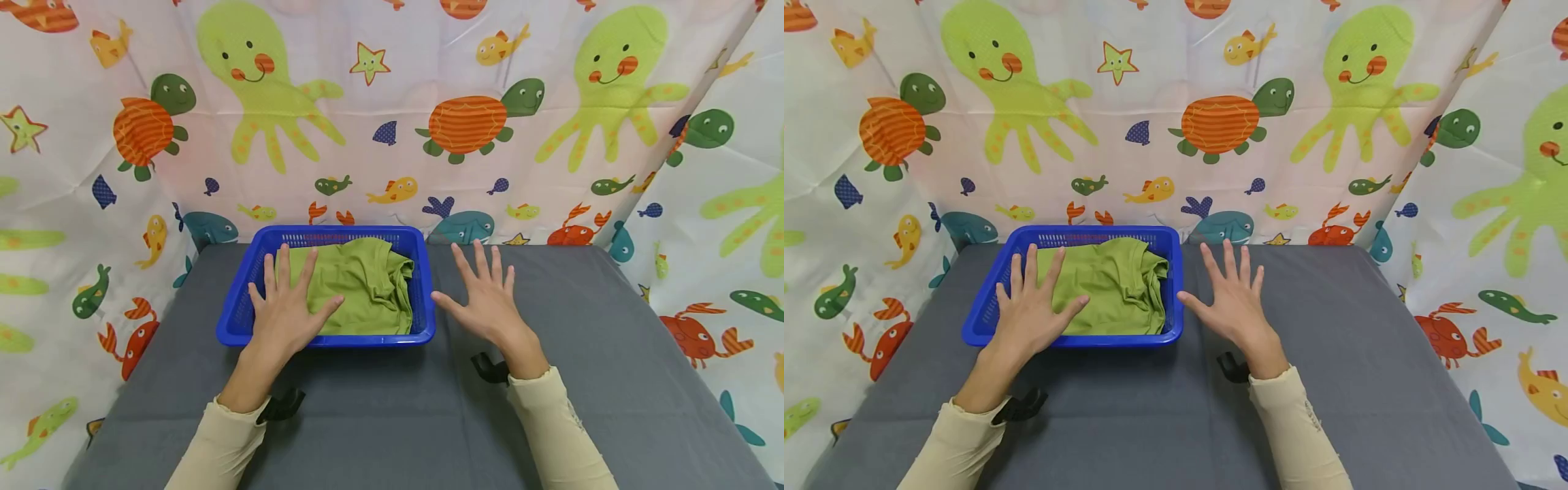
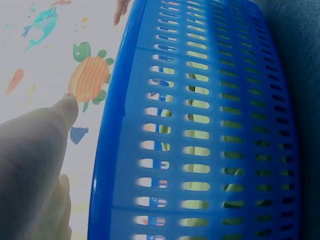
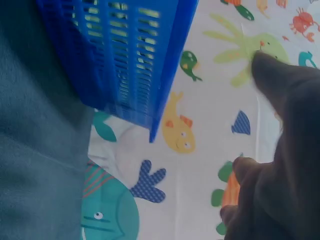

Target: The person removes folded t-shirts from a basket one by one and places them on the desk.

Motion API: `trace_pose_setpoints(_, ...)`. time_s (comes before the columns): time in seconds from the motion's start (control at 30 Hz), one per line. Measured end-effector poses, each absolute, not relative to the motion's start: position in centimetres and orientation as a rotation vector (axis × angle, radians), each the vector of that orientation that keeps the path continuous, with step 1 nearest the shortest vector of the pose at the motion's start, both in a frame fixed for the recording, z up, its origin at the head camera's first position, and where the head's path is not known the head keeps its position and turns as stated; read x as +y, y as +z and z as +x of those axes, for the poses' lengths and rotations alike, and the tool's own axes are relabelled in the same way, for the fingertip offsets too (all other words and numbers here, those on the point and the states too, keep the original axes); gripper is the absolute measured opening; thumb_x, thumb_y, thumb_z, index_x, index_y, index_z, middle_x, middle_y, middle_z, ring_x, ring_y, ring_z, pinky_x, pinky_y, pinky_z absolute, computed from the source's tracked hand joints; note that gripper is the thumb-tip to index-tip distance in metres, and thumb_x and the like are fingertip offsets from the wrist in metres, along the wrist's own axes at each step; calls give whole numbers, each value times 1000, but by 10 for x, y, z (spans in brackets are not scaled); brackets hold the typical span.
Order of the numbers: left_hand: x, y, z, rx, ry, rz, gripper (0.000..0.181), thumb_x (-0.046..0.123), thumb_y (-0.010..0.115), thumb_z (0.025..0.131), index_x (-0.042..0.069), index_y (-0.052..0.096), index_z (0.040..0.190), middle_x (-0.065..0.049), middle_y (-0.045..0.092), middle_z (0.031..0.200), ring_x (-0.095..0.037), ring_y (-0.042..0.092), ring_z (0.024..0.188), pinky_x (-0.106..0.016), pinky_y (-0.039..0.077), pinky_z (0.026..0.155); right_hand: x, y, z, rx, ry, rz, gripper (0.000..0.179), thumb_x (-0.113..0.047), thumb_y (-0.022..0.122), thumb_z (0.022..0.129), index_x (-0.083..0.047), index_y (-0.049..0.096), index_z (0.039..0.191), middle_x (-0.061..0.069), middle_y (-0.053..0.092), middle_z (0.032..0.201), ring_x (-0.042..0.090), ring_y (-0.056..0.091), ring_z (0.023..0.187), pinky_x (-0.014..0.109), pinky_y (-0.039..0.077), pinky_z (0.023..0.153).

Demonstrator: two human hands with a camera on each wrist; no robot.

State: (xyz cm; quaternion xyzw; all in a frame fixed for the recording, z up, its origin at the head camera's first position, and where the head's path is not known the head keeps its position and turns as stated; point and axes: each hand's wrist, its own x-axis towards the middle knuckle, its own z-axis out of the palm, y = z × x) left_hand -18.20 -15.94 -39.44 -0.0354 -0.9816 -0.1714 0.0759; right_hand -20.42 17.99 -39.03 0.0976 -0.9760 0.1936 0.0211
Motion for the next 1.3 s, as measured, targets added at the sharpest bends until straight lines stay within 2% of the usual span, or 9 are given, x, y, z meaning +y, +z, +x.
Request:
trace_pose_setpoints(0.23,-167,-389,-188,-2974,-431,-126,98,75,51,90,38,-2,163,-17,-11,171,-47,-6,157,-80,11,114,178,-389,-213,-3048,670,413,94,-59,60,94,-30,5,165,15,-6,172,46,-13,156,73,-1,120)
trace_pose_setpoints(0.4,-174,-391,-189,-2949,-424,-153,97,72,53,91,34,2,164,-20,-5,171,-49,2,156,-77,17,115,177,-387,-217,-3015,728,473,89,-54,62,96,-28,12,164,14,-4,172,44,-10,157,71,3,121)
trace_pose_setpoints(0.57,-180,-391,-190,-2916,-476,-192,94,65,55,94,28,6,165,-23,3,170,-50,9,154,-74,24,115,171,-384,-218,-2985,831,543,84,-50,62,97,-27,17,164,13,-1,172,43,-7,158,74,11,119)
trace_pose_setpoints(0.8,-192,-380,-193,-2955,-618,-230,87,63,48,99,27,5,165,-24,7,169,-52,15,152,-77,28,109,160,-381,-218,-2978,1006,714,84,-45,60,99,-25,11,165,12,2,172,41,-1,158,75,13,118)
trace_pose_setpoints(1.07,-204,-369,-199,-3011,-875,-324,82,59,40,104,17,5,165,-26,10,168,-53,15,152,-77,20,114,148,-366,-224,-2966,1175,858,81,-41,55,103,-25,7,165,9,5,172,37,5,159,69,14,122)
trace_pose_setpoints(1.2,-211,-364,-202,-3006,-1048,-365,79,53,38,106,11,3,164,-25,9,168,-49,10,155,-74,15,118,138,-357,-227,-2946,1452,885,77,-37,54,105,-28,7,164,2,3,173,37,10,159,64,20,123)
trace_pose_setpoints(1.3,-216,-363,-203,-3026,-1104,-376,80,52,37,107,8,2,164,-27,9,168,-49,11,155,-72,16,118,129,-353,-228,-2958,1683,844,74,-36,51,106,-31,5,164,-1,0,173,40,15,157,62,23,122)
